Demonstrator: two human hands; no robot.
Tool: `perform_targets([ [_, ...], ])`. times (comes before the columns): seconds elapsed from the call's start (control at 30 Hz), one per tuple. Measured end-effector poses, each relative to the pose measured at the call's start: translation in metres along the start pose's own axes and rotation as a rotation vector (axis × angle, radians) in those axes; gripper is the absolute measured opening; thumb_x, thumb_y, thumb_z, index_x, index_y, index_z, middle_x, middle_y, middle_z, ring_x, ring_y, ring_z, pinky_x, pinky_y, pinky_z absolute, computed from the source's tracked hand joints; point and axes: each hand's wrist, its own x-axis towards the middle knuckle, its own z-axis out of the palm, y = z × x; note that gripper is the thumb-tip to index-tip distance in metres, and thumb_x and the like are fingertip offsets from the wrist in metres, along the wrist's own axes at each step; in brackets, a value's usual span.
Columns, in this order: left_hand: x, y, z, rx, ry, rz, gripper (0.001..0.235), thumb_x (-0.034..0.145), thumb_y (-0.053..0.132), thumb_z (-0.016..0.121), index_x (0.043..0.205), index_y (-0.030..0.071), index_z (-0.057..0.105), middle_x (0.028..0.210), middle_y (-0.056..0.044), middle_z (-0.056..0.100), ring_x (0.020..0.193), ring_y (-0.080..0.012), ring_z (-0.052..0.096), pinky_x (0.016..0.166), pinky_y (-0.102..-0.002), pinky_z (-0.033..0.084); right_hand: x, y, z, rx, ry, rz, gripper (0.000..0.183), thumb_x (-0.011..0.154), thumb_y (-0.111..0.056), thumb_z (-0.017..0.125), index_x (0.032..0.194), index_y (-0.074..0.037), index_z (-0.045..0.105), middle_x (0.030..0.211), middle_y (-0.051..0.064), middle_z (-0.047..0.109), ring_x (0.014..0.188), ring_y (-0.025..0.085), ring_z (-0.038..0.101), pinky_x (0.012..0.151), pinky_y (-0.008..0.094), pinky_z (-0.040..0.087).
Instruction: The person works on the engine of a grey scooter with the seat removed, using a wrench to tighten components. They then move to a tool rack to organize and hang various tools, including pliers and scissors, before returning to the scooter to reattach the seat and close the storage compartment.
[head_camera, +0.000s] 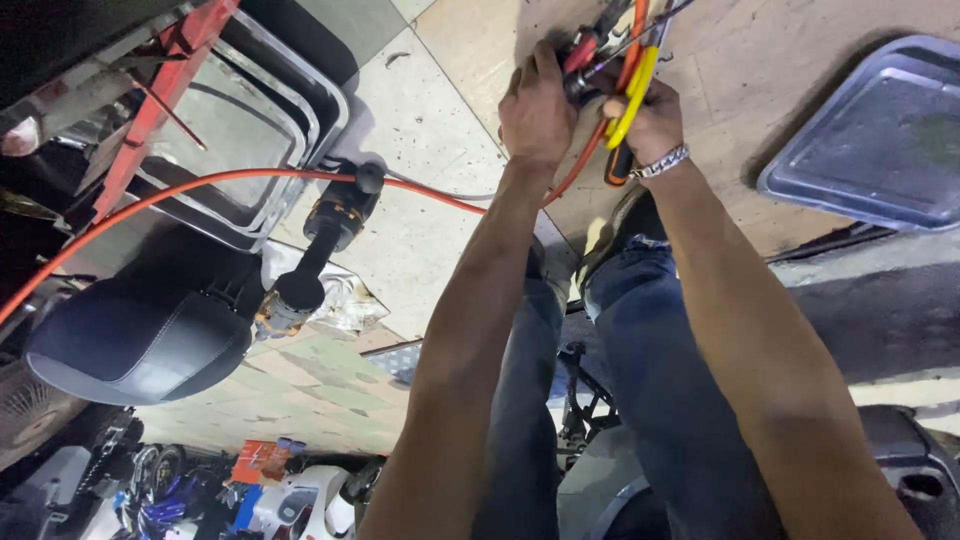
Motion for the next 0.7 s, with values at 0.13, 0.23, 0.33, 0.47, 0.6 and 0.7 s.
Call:
perform_targets([
  [0.13,0.008,-0.004,-0.017,-0.173,-0.15,-0.031,0.072,0.077,0.011,0.089,0.135,0.001,0.047,0.103,-0.017,0.077,0.075,-0.026,0.079,0.066,-0.035,0.071,0.017,0.007,-0.013,-0.003,-0.107,0.1,0.013,0.076,-0.003,0.078,0.083,-0.011,0.071,0.078,0.003,0.071,0.067,0.017,0.071,0.057,0.033,0.062],
  [0.23,0.015,-0.011,-0.027,-0.26,-0.297,-0.121,0.068,0.075,0.03,0.09,0.132,0.014,0.055,0.116,-0.012,0.074,0.102,-0.0361,0.073,0.088,-0.046,0.062,0.011,-0.034,-0.005,-0.313,-0.235,0.207,0.019,0.077,-0.013,0.077,0.095,-0.013,0.071,0.088,0.005,0.074,0.074,0.016,0.073,0.073,0.033,0.066],
  [0.33,0.018,-0.013,-0.033,-0.35,-0.344,-0.193,0.07,0.064,0.022,0.095,0.123,0.011,0.061,0.117,-0.01,0.074,0.107,-0.0329,0.073,0.093,-0.042,0.061,0.015,-0.062,0.003,-0.396,-0.311,0.367,0.03,0.077,-0.009,0.073,0.106,-0.011,0.067,0.097,0.008,0.073,0.087,0.025,0.074,0.077,0.043,0.065],
  [0.47,0.009,-0.01,-0.038,-0.408,-0.363,-0.23,0.071,0.061,0.021,0.094,0.124,0.011,0.062,0.12,-0.007,0.074,0.11,-0.0315,0.072,0.099,-0.039,0.059,0.001,-0.106,0.026,-0.713,-0.257,0.436,0.046,0.073,-0.022,0.078,0.118,-0.016,0.066,0.112,0.008,0.073,0.103,0.026,0.071,0.094,0.043,0.057],
  [0.6,-0.012,-0.004,-0.048,-0.537,-0.271,-0.244,0.075,0.057,0.015,0.09,0.126,0.008,0.063,0.123,-0.01,0.072,0.109,-0.0291,0.074,0.098,-0.037,0.062,0.001,-0.098,0.031,-0.873,-0.247,0.405,0.045,0.078,-0.019,0.079,0.121,-0.017,0.068,0.109,0.007,0.073,0.096,0.023,0.069,0.082,0.034,0.057],
  [0.7,-0.017,0.006,-0.07,-0.711,-0.358,-0.412,0.073,0.059,0.007,0.087,0.126,0.005,0.061,0.113,-0.01,0.075,0.093,-0.0229,0.076,0.081,-0.031,0.066,-0.001,-0.1,0.03,-0.797,-0.272,0.395,0.031,0.08,-0.013,0.08,0.109,-0.013,0.07,0.095,0.008,0.073,0.081,0.021,0.07,0.072,0.031,0.061],
])
